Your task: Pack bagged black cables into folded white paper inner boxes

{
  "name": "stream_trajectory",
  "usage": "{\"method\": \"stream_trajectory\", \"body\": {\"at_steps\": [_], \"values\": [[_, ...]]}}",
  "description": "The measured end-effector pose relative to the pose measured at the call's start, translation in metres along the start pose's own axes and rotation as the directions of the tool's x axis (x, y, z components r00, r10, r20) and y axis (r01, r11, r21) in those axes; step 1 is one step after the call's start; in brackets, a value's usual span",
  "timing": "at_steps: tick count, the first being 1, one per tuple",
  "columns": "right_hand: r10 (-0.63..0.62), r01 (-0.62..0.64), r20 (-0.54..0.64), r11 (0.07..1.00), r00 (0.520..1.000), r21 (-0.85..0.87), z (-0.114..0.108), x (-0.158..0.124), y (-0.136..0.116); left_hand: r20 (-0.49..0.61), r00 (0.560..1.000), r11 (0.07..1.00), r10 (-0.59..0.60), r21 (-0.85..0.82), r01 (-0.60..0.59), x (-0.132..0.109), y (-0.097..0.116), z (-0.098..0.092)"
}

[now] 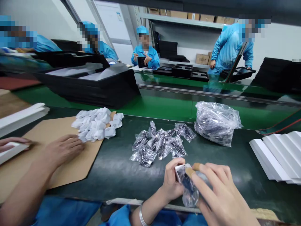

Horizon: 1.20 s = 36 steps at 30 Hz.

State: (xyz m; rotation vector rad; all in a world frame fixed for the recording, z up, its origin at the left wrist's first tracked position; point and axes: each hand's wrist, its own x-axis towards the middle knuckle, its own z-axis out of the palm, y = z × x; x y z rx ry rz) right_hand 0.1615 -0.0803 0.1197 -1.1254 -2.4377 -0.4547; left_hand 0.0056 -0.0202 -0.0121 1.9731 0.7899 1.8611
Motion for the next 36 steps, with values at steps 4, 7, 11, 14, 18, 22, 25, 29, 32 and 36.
{"method": "stream_trajectory", "body": {"at_steps": [4,7,11,14,18,22,25,29,32,36], "values": [[-0.051,0.051,-0.015,0.999,0.999,0.002,-0.001,0.005,-0.006,-0.014,1.0,1.0,0.007,-0.007,-0.007,0.002,0.0,-0.003],[-0.012,0.011,-0.05,1.0,0.999,-0.013,0.002,0.003,-0.007,-0.027,1.0,1.0,-0.006,0.015,0.006,0.004,0.001,-0.003],[0.115,-0.118,-0.117,0.993,0.986,-0.023,0.024,0.001,-0.009,-0.009,1.0,0.999,-0.012,0.048,0.013,0.004,0.004,-0.002],[0.18,-0.18,-0.063,0.984,0.982,0.016,0.04,0.007,-0.014,0.011,1.0,0.998,0.008,0.055,-0.009,0.004,0.007,0.0],[0.201,-0.201,0.001,0.976,0.98,0.088,0.04,0.009,-0.021,-0.003,0.999,0.999,0.036,-0.004,-0.036,0.003,0.004,0.001],[0.347,-0.294,-0.177,0.917,0.921,0.27,0.036,-0.007,-0.021,-0.06,0.997,0.997,0.054,-0.058,-0.058,0.006,-0.007,-0.003],[0.586,-0.44,-0.21,0.759,0.783,0.479,0.039,-0.015,-0.02,-0.074,0.992,0.994,0.103,-0.023,-0.105,0.006,-0.013,-0.007],[0.621,-0.483,0.051,0.553,0.782,0.678,0.045,-0.002,-0.023,0.029,0.997,0.998,0.065,0.011,-0.065,0.007,-0.013,-0.013],[0.6,-0.498,0.17,0.436,0.782,0.75,0.046,0.014,-0.026,0.013,0.989,0.983,0.15,0.103,-0.151,0.01,-0.012,-0.016],[0.568,-0.493,0.229,0.369,0.791,0.788,0.047,0.02,-0.024,-0.026,0.995,0.994,0.099,0.055,-0.097,0.01,-0.01,-0.014]]}}
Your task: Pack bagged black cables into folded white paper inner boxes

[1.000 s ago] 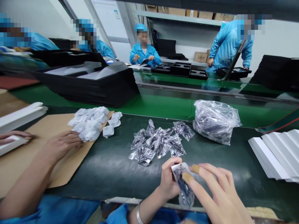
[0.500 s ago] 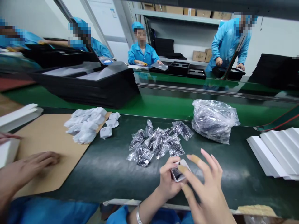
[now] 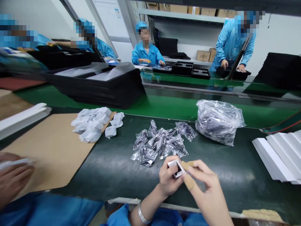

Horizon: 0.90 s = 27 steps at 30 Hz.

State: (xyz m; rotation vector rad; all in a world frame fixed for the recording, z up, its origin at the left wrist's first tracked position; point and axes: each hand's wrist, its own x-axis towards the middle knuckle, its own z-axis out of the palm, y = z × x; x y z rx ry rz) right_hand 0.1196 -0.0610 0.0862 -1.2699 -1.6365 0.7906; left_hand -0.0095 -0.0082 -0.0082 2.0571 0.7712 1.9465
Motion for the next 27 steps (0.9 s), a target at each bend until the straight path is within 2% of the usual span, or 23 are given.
{"method": "stream_trajectory", "body": {"at_steps": [3,5,8,12,16,19,21,24,25,27], "values": [[-0.014,0.011,0.08,0.999,0.997,0.04,-0.003,-0.001,0.005,-0.061,0.989,0.981,-0.131,-0.151,0.121,-0.006,0.004,0.005],[-0.02,0.012,0.111,0.998,0.994,0.068,-0.004,-0.004,0.009,-0.057,0.979,0.965,-0.198,-0.184,0.185,-0.01,0.008,0.006],[-0.006,0.004,0.031,0.999,0.999,0.045,0.0,-0.008,0.011,0.038,0.976,0.959,-0.213,-0.18,0.217,-0.012,0.014,0.005],[-0.168,0.154,-0.066,0.971,0.984,-0.181,0.011,-0.018,0.008,0.078,0.981,0.97,-0.176,-0.159,0.186,-0.012,0.017,0.003],[-0.395,0.269,-0.144,0.808,0.908,-0.524,0.021,-0.03,0.007,0.071,0.982,0.975,-0.173,-0.127,0.181,-0.015,0.018,0.006],[-0.519,0.326,-0.086,0.649,0.85,-0.687,0.024,-0.036,0.012,0.09,0.985,0.983,-0.146,-0.1,0.155,-0.014,0.019,0.007],[-0.54,0.329,-0.069,0.603,0.839,-0.727,0.025,-0.037,0.015,0.098,0.988,0.99,-0.12,-0.069,0.127,-0.011,0.019,0.006],[-0.524,0.263,-0.109,0.585,0.845,-0.767,0.026,-0.038,0.013,0.101,0.99,0.994,-0.099,-0.041,0.104,-0.011,0.02,0.005],[-0.532,0.253,-0.1,0.55,0.841,-0.796,0.026,-0.038,0.011,0.107,0.989,0.993,-0.105,-0.039,0.109,-0.012,0.021,0.005],[-0.557,0.25,-0.031,0.419,0.83,-0.873,0.029,-0.04,0.006,0.128,0.984,0.991,-0.124,-0.042,0.13,-0.016,0.023,0.007]]}}
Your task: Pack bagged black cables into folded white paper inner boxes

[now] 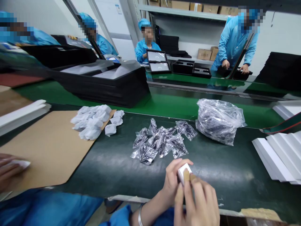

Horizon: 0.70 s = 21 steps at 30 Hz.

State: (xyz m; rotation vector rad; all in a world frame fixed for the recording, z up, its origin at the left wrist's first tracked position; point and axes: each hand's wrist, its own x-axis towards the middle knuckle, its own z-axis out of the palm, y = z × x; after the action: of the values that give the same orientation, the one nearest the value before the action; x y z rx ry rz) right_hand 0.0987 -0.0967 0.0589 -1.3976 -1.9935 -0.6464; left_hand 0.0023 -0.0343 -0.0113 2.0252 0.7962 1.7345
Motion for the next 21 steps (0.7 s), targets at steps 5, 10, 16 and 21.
{"method": "stream_trajectory", "body": {"at_steps": [5,10,16,21], "values": [[-0.224,0.219,0.002,0.952,0.975,-0.212,-0.001,0.0,-0.01,-0.005,0.997,0.995,-0.078,0.062,0.078,-0.009,0.006,0.003],[0.031,-0.031,-0.021,0.999,0.999,0.031,0.01,-0.001,-0.002,0.07,0.995,0.997,-0.076,0.017,0.075,-0.008,0.004,-0.003],[0.367,-0.474,0.322,0.794,0.873,0.381,0.002,-0.022,0.087,0.273,0.956,0.993,-0.106,0.08,0.087,-0.01,-0.009,-0.023],[0.629,-0.613,-0.01,0.761,0.777,0.213,-0.038,-0.058,0.223,0.069,0.964,0.937,-0.256,0.265,0.23,-0.02,-0.036,-0.071]]}}
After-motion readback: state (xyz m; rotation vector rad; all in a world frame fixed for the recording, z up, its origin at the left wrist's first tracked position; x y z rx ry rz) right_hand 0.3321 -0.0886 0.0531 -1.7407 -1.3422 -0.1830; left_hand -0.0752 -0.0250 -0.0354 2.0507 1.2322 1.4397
